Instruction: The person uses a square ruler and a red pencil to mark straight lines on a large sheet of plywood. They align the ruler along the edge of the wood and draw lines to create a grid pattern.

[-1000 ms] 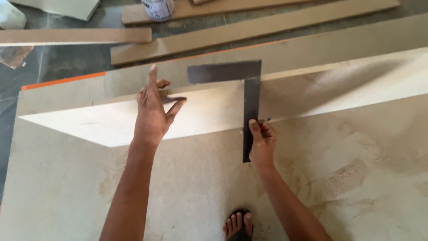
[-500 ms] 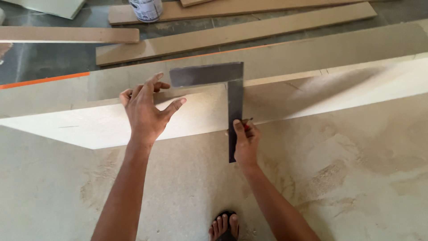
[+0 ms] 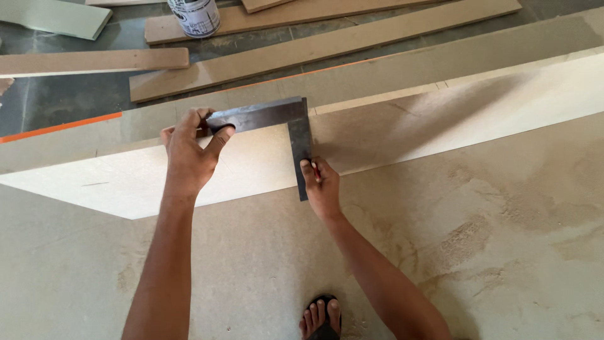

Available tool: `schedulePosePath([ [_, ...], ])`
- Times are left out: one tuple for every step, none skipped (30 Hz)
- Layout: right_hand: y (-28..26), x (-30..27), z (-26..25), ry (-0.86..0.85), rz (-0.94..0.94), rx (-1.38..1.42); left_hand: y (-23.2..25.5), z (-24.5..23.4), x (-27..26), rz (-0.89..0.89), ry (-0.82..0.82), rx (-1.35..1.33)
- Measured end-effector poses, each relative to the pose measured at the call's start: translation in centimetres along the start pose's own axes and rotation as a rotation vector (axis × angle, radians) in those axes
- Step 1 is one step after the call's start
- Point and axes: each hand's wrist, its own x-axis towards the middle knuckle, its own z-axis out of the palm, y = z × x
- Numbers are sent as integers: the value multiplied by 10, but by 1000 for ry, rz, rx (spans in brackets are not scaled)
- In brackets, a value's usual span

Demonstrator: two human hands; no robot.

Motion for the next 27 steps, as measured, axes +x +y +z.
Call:
schedulePosePath([
  [2,3,0,2,-18,2,-1,-1,1,-5,-9,28],
  [2,3,0,5,-32,2,-2,-1,0,-8,-6,30],
  [2,3,-1,-26,-17,52,-4,-1,-1,-11,-4,32],
  [0,2,-1,-54,-3,101,-7,0,-1,-11,-2,33],
  [-3,1,0,-82,12,151,-10,0,-3,-9,10,45],
  [-7,0,0,-83,17,205,-13,2,-4,-5,18,53],
  [-12,-1,1,-85,21,260,-18,5,-3,-1,27,61],
  [-17,-2,-1,-83,25,308,-23,10,0,0,31,147],
  [-24,-1,-1,-63,67,321,-30,15,4,1,37,234],
  [-32,-2,-4,-45,114,328,-38,19,4,-3,41,316],
  [-41,-1,-11,-27,160,335,-46,18,2,9,29,353],
  [-51,7,-22,-36,161,316,-52,16,4,40,17,386],
  [-62,16,-33,-46,162,297,-53,20,5,72,6,418],
  [-72,29,-44,-57,160,282,-52,22,4,91,5,431],
  [-83,50,-63,-73,191,175,-52,18,1,110,5,443],
  [-93,74,-89,-99,232,74,-50,16,-1,119,4,464],
  [-107,102,-117,-110,282,-93,-47,24,3,140,14,474],
  [-125,131,-144,-179,179,-190,-46,24,4,143,28,500],
  [-145,144,-178,-258,271,-82,-46,23,3,146,43,527],
  [-169,153,-221,-300,191,-290,-44,24,5,147,56,527],
  [-188,156,-256,-286,104,-498,-43,25,6,149,69,527],
  [-201,153,-291,-284,159,-626,-43,26,3,138,80,530],
  [-208,143,-329,-222,165,-815,-41,30,5,156,78,524],
  [-202,125,-363,-151,228,-845,-41,32,10,163,82,532],
  [-185,111,-392,-110,329,-943,-40,33,15,170,86,541],
  [-160,81,-424,-49,349,-641,-38,34,15,190,128,494],
  [-127,56,-449,-34,438,-470,-36,35,15,211,169,449],
])
